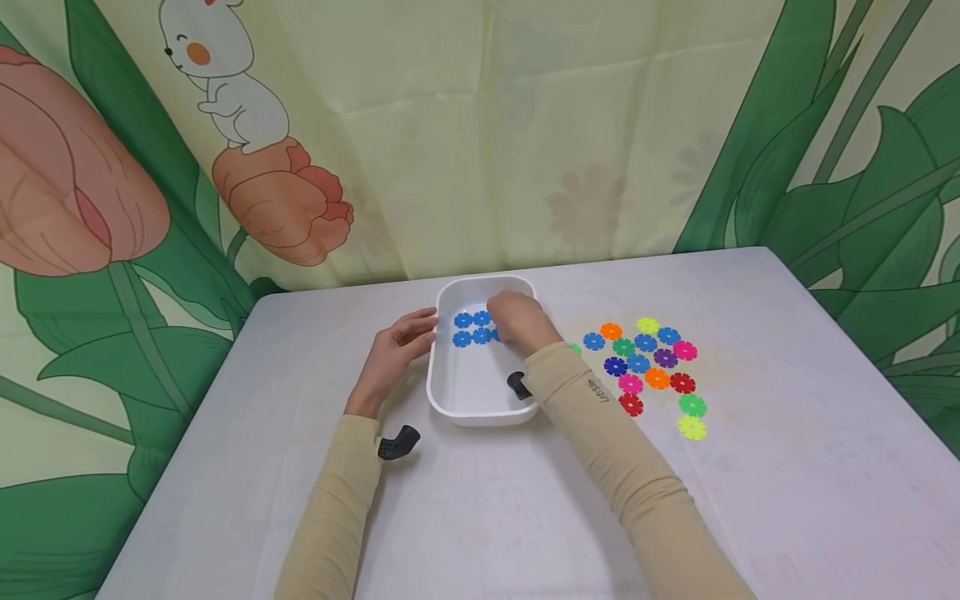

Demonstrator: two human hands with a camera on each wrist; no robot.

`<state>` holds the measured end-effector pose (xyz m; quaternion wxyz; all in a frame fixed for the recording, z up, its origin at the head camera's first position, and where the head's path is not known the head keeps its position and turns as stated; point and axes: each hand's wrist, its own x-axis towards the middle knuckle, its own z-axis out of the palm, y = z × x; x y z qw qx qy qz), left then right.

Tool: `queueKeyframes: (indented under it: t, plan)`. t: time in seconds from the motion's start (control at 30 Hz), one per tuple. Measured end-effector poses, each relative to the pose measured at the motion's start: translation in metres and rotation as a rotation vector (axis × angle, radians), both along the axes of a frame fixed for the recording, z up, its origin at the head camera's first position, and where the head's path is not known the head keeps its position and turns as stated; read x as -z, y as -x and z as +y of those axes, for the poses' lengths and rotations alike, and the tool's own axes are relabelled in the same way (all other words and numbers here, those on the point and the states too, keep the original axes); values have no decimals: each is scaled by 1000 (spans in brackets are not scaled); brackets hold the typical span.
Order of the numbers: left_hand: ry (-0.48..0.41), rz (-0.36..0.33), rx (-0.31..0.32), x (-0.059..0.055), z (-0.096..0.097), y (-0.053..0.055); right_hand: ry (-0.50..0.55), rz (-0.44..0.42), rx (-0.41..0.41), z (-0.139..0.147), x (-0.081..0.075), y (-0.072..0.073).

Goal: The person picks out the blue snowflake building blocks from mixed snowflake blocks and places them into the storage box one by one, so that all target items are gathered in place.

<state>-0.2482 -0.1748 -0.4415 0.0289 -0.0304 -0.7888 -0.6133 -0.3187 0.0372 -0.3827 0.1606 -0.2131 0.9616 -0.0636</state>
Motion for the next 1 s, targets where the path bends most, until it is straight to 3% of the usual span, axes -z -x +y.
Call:
queueKeyframes:
  t: [0.17,0.4,0.67,0.83,1.0]
  plan:
    - [8,5,2,0,2,0,25,-9,12,3,-2,0]
    - [15,4,-2,1,3,0,55,22,-68,11,-13,3]
    - [23,-4,-12,1,2,-1,317,42,-120,38,-31,-6]
    - [16,3,-9,1,1,-1,462,42,-66,59,-41,-14]
    - [12,5,-9,0,1,-1,535,70,20,83,-47,-24]
